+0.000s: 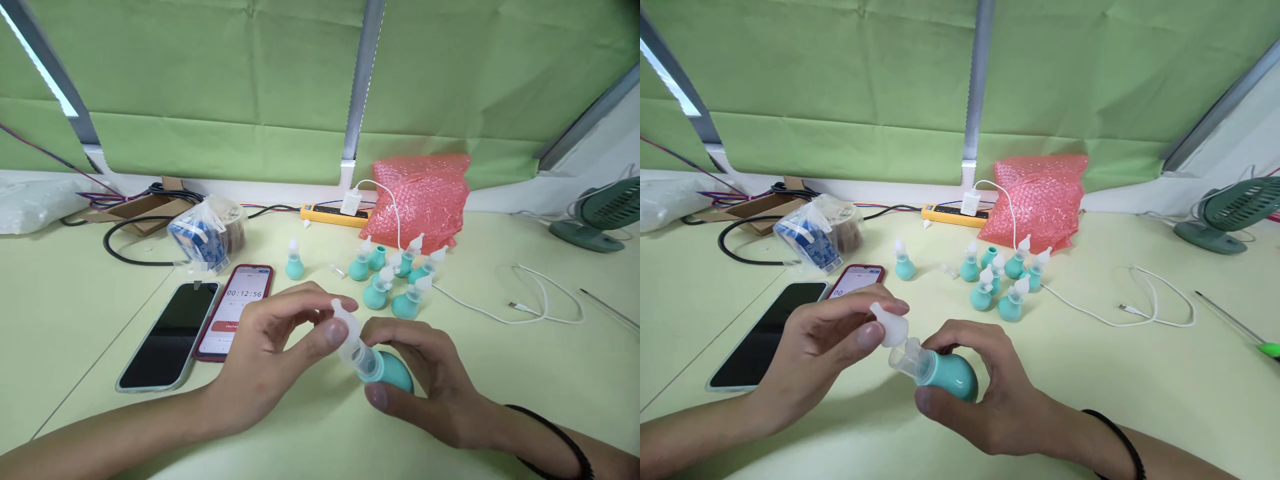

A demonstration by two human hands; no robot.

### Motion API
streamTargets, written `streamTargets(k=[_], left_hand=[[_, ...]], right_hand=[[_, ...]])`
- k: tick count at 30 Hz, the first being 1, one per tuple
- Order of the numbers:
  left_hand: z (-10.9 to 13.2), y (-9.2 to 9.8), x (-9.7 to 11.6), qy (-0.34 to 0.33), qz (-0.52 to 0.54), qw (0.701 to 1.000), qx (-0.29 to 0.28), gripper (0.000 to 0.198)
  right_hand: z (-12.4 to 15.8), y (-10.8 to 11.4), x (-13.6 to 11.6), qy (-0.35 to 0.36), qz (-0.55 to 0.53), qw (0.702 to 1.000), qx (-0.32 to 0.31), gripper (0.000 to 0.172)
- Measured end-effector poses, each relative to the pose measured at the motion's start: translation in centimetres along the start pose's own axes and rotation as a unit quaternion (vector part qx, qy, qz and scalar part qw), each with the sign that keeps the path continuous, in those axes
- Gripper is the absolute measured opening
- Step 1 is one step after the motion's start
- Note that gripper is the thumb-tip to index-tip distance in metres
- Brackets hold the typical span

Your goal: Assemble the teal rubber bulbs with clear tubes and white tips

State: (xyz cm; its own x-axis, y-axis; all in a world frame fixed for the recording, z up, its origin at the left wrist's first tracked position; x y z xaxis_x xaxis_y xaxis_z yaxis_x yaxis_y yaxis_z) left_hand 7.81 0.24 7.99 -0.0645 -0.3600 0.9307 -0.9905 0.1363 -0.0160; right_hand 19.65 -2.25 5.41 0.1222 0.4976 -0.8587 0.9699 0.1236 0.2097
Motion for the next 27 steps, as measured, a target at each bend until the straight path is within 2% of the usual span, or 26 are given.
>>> streamTargets(k=[5, 11, 14, 19, 23, 27], left_hand=[[0.4, 0.1, 0.5, -0.017, -0.002, 1.000, -0.019, 0.016], [0.1, 0.0, 1.3, -0.068, 0.014, 0.997, -0.026, 0.021], [0.1, 0.0, 1.5, -0.087, 0.005, 0.996, -0.027, 0.024], [0.3, 0.1, 1.8, -0.112, -0.013, 0.993, -0.045, 0.031], [0.3, 0.1, 2.0, -0.113, -0.028, 0.992, -0.047, 0.033], [0.3, 0.0, 2.2, -0.128, -0.036, 0.990, -0.051, 0.038]], right_hand=[[-0.1, 0.5, -1.2, 0.058, 0.012, 0.998, 0.025, 0.037], [-0.3, 1.1, -2.2, 0.088, 0.073, 0.991, 0.067, 0.029], [-0.3, 1.6, -2.9, 0.123, 0.100, 0.982, 0.106, 0.028], [-0.4, 2.1, -4.2, 0.198, 0.128, 0.962, 0.139, 0.036], [-0.3, 2.7, -5.4, 0.238, 0.197, 0.937, 0.163, 0.037], [0.4, 2.3, -7.0, 0.307, 0.319, 0.887, 0.129, 0.032]])
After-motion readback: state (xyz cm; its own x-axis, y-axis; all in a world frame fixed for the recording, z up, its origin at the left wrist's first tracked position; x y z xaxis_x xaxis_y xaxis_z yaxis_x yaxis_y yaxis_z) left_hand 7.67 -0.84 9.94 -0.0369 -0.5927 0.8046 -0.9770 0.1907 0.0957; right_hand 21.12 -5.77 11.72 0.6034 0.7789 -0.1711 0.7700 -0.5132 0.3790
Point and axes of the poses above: each hand's wrist, its own z-axis away from the middle knuckle, its own y-axis out of the back of the hand, x = y × z, the point moved 8 cm from there along -z, towards the middle knuckle, and after that the axes turned 15 degrees about x, right-handed, at the moved point
